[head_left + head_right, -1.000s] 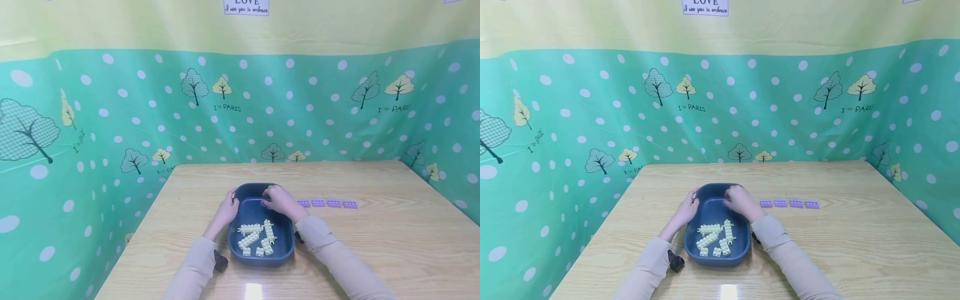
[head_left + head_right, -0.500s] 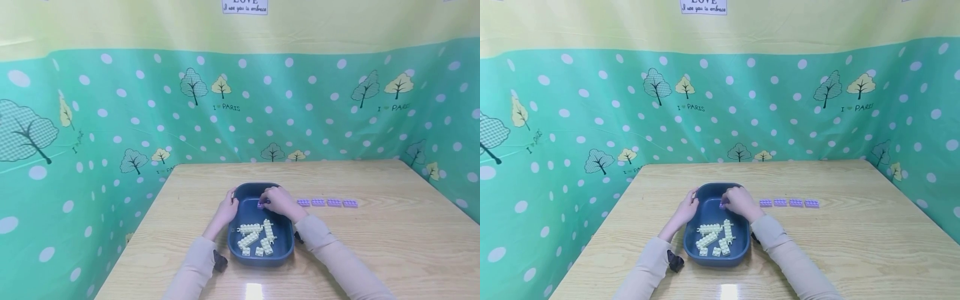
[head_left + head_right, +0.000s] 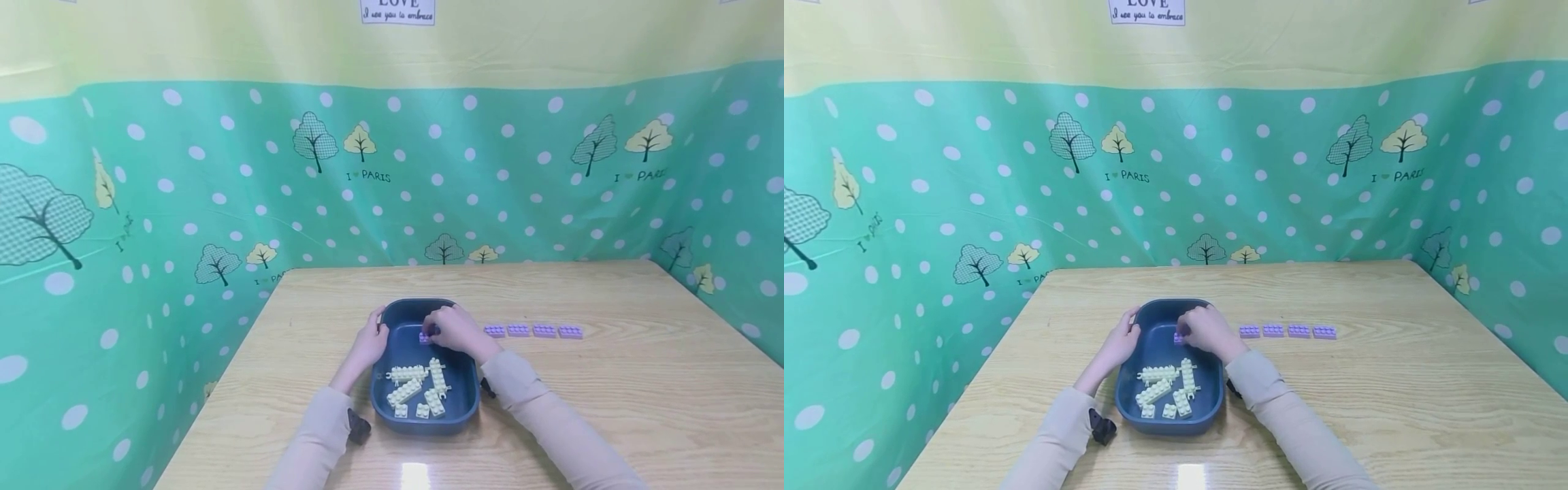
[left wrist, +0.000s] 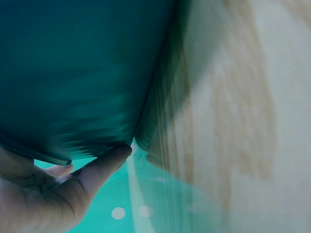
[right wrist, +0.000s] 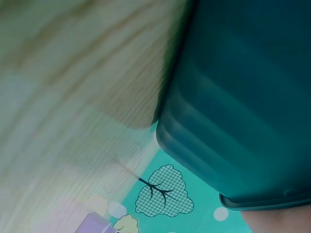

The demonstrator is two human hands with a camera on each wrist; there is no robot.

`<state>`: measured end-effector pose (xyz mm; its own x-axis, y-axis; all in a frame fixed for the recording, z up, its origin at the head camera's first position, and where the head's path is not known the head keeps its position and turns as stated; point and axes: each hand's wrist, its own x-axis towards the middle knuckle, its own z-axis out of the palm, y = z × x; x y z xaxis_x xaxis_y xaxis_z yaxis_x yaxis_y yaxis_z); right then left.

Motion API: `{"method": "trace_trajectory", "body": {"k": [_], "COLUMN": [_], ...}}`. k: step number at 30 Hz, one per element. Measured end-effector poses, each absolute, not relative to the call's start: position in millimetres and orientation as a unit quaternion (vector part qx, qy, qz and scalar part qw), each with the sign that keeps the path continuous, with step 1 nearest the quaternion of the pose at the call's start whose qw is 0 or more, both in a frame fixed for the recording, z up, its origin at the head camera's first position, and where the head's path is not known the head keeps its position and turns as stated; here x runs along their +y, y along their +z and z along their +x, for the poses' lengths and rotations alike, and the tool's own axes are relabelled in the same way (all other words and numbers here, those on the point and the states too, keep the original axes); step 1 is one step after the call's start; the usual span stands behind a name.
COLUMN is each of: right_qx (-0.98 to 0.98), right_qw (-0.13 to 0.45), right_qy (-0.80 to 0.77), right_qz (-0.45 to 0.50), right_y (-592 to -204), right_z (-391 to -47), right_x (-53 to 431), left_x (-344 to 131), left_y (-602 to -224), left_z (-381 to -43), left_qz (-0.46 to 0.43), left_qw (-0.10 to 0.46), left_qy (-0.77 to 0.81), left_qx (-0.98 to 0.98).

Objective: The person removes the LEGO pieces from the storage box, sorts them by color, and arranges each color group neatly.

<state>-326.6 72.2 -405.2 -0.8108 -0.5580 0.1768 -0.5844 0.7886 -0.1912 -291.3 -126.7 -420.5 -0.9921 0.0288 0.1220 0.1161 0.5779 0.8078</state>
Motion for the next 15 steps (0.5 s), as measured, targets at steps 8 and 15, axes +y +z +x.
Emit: {"method": "trace_trajectory", "body": {"k": [8, 15], "right_qx": [-0.942, -0.944], "right_qw": [0.045, 0.039], "right_qy": [0.113, 0.111], "right_qz": [0.314, 0.307], "right_y": [-405.8, -406.1], "right_z": [-326.9, -327.1], "right_x": [72.5, 72.7], "left_x": [-126.1, -127.0], "left_y": [-420.6, -421.8], "left_z": [-290.8, -291.7], "left_qz": [-0.036, -0.041], "left_qw": [0.048, 0.051], "left_qy": [-0.458, -0.453], "left_qx": [-0.887, -0.889]}}
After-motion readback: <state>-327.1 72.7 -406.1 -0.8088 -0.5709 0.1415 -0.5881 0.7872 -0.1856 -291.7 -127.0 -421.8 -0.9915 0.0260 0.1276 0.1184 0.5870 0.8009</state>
